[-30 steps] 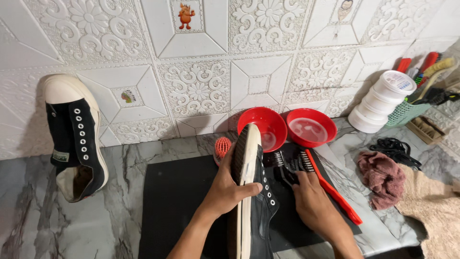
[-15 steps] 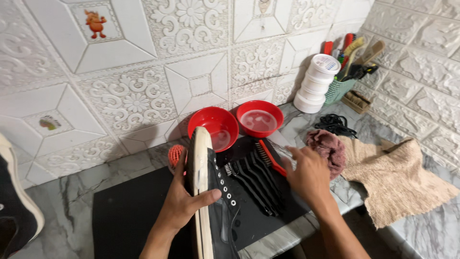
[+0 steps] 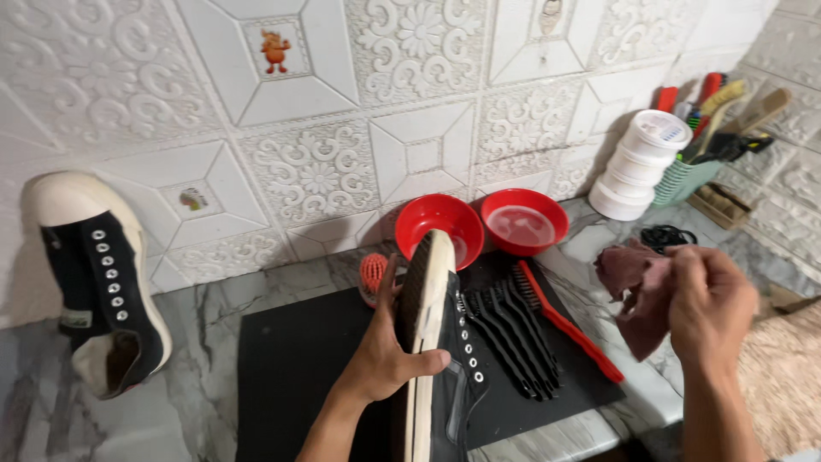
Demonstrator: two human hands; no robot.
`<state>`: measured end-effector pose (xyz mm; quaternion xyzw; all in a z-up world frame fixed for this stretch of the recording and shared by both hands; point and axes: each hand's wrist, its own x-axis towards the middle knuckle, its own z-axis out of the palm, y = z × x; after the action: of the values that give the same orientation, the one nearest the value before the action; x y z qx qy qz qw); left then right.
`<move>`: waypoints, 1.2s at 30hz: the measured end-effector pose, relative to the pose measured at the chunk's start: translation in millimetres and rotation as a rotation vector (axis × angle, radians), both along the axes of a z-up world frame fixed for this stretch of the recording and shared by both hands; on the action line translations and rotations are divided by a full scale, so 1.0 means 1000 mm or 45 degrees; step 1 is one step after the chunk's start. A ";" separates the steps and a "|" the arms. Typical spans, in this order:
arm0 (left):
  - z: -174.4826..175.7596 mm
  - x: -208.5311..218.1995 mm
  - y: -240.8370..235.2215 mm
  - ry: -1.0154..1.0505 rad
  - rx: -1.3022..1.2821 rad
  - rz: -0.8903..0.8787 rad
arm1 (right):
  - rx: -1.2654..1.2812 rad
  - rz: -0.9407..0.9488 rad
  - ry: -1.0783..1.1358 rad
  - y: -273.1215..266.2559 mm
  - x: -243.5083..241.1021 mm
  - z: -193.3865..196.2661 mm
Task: The person scrubs the white rubber sole of a black canvas shoe using a brush dipped in soapy water from a red bowl. They then wipe the sole with a cloth and continue scrubbing the shoe's side and sole with the brush.
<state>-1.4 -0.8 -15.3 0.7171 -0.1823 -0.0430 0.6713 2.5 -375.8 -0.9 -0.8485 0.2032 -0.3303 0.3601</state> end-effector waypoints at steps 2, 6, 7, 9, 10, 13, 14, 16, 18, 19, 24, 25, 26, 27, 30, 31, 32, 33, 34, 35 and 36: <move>0.003 -0.002 -0.001 -0.007 -0.009 -0.036 | 0.327 0.226 -0.627 0.025 -0.013 0.010; -0.002 -0.005 -0.001 -0.077 -0.025 -0.040 | 0.186 0.331 -0.966 0.143 -0.029 0.031; -0.006 -0.004 -0.002 -0.001 -0.193 -0.075 | 0.451 0.626 -0.799 0.177 -0.023 0.034; -0.015 -0.002 -0.001 0.063 -0.357 -0.106 | 0.718 0.917 -0.623 0.219 -0.018 0.030; -0.019 0.000 0.002 -0.206 -0.245 -0.158 | 0.155 1.062 -0.584 0.227 -0.018 0.024; -0.016 -0.003 0.002 -0.529 -0.156 -0.207 | -0.410 1.157 -0.572 0.238 -0.019 0.032; -0.013 -0.005 0.001 -0.579 -0.195 -0.203 | -0.411 1.148 -0.609 0.239 -0.019 0.040; -0.006 0.001 0.001 -0.830 0.060 -0.157 | -0.370 1.100 -0.641 0.243 -0.014 0.051; -0.003 -0.003 -0.002 -1.063 0.303 -0.101 | -0.336 1.060 -0.658 0.244 -0.007 0.058; -0.001 -0.008 -0.001 -0.815 -0.078 -0.224 | -0.288 0.982 -0.673 0.245 -0.001 0.061; 0.006 -0.016 0.007 -0.296 -0.333 -0.211 | -0.148 0.851 -0.661 0.249 0.038 0.079; 0.006 -0.016 0.008 -0.247 -0.260 -0.167 | -0.127 0.804 -0.735 0.248 0.047 0.085; 0.006 -0.016 0.008 -0.198 -0.186 -0.123 | -0.105 0.755 -0.810 0.247 0.057 0.091; 0.002 -0.014 0.007 -0.199 -0.183 -0.124 | -0.103 0.754 -0.812 0.248 0.054 0.093; -0.002 -0.010 0.007 -0.264 -0.258 -0.135 | -0.036 0.787 -0.794 0.250 0.038 0.096; 0.001 -0.011 0.008 -0.302 -0.272 -0.154 | -0.081 0.868 -0.576 0.251 0.029 0.093; 0.003 -0.012 0.009 -0.339 -0.287 -0.173 | -0.126 0.944 -0.358 0.253 0.019 0.090; 0.005 -0.013 0.009 -0.335 -0.290 -0.171 | -0.128 0.946 -0.352 0.252 0.014 0.083; 0.006 -0.014 0.009 -0.311 -0.270 -0.155 | -0.181 0.921 -0.387 0.252 0.009 0.077; 0.008 -0.014 0.010 -0.293 -0.245 -0.140 | -0.231 0.895 -0.428 0.252 0.005 0.071; 0.006 -0.015 0.007 -0.294 -0.244 -0.139 | -0.230 0.896 -0.429 0.251 0.002 0.066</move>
<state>-15.9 6.1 -9.5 0.6390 -0.3002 0.0207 0.7079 4.1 -124.4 65.5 -0.8285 -0.1916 -0.3378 0.4035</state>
